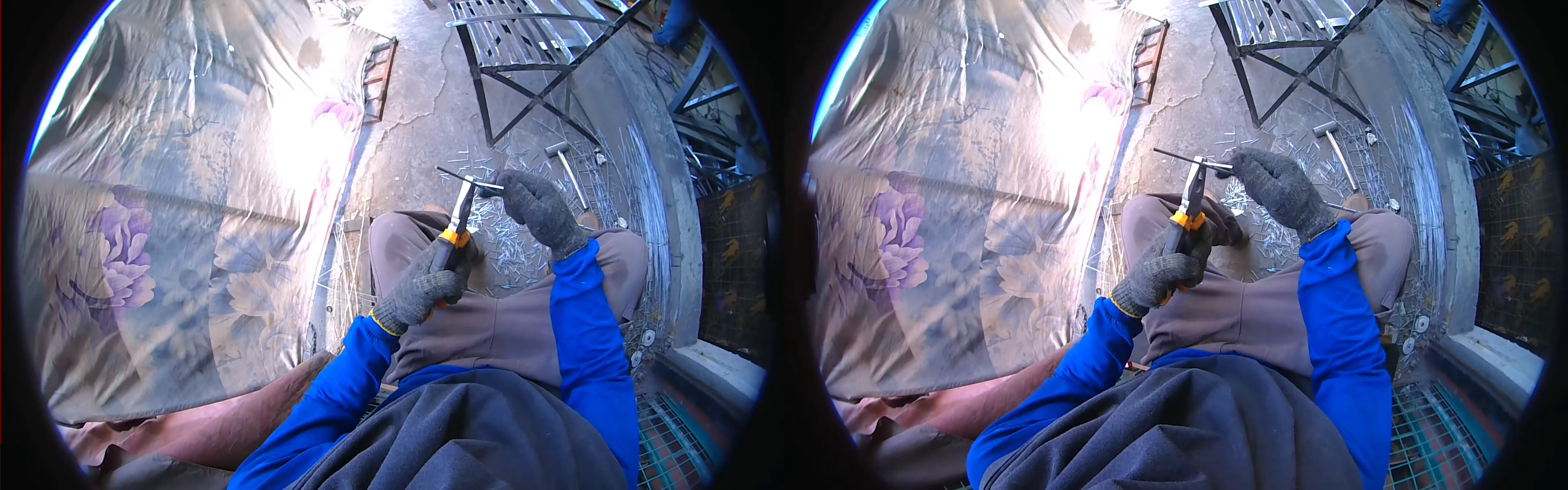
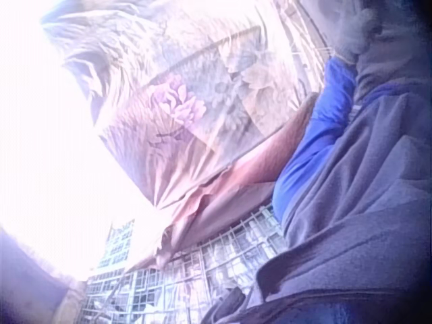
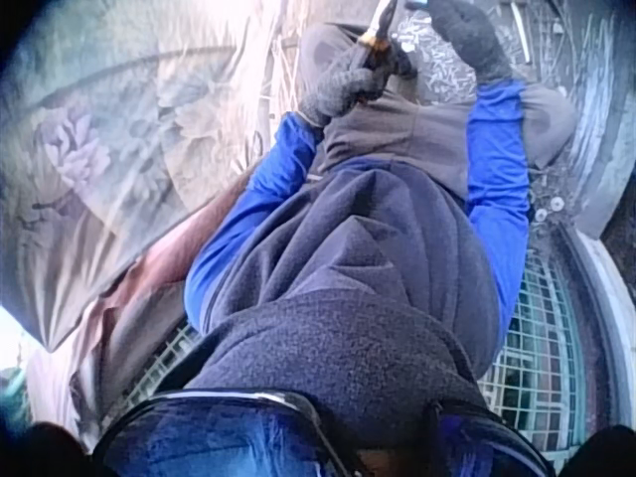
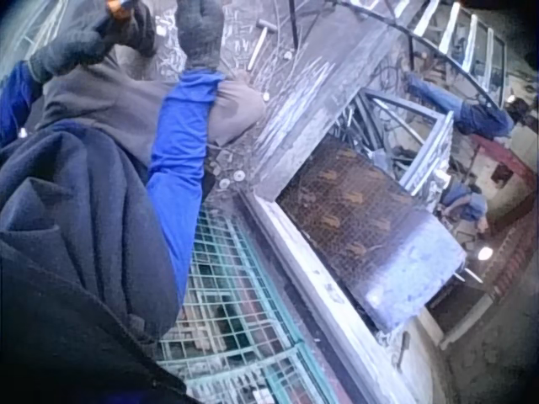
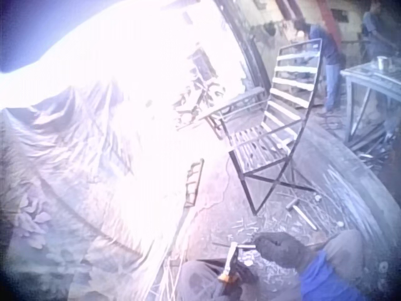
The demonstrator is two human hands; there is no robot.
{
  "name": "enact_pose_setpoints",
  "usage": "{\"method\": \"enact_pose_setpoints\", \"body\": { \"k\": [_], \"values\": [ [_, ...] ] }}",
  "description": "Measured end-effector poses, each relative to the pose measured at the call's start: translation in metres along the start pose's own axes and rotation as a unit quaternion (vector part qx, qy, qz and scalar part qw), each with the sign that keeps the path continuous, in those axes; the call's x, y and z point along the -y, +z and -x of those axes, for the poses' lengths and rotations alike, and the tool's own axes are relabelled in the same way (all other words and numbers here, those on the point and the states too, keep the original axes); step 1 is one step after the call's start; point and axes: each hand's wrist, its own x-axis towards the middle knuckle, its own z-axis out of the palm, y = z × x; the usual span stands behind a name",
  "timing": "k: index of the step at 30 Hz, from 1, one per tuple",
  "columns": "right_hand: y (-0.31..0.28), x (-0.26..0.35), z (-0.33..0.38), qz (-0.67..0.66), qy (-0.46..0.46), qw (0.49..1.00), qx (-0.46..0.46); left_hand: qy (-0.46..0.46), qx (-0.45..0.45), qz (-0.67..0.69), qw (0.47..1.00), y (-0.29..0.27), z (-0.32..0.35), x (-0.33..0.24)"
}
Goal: Bending and cutting metal rods manually using pliers to shape a structure.
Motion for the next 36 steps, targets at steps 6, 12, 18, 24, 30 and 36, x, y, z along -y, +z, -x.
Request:
{"method": "enact_pose_setpoints", "body": {
  "k": [6, 12, 18, 24, 30, 36],
  "values": [
    [0.003, 0.004, 0.003, 0.060, -0.049, 0.996, -0.054, 0.004, 0.040, 0.178, 0.983, 0.018, -0.005, 0.014],
    [0.002, -0.005, 0.000, 0.090, -0.099, 0.987, -0.088, 0.008, 0.084, 0.223, 0.971, 0.033, -0.016, 0.011],
    [0.001, -0.005, 0.003, 0.071, -0.133, 0.984, -0.094, 0.027, 0.002, 0.012, 1.000, 0.023, -0.017, 0.005],
    [-0.007, 0.004, 0.004, 0.170, -0.129, 0.969, -0.122, 0.117, -0.166, -0.415, 0.887, -0.013, -0.014, -0.008],
    [-0.011, -0.001, 0.002, 0.077, -0.076, 0.980, -0.166, -0.051, -0.087, -0.083, 0.991, -0.023, -0.015, 0.000],
    [-0.007, -0.011, -0.004, -0.034, -0.088, 0.981, -0.172, -0.056, 0.000, 0.069, 0.996, 0.002, -0.036, 0.016]
  ]
}}
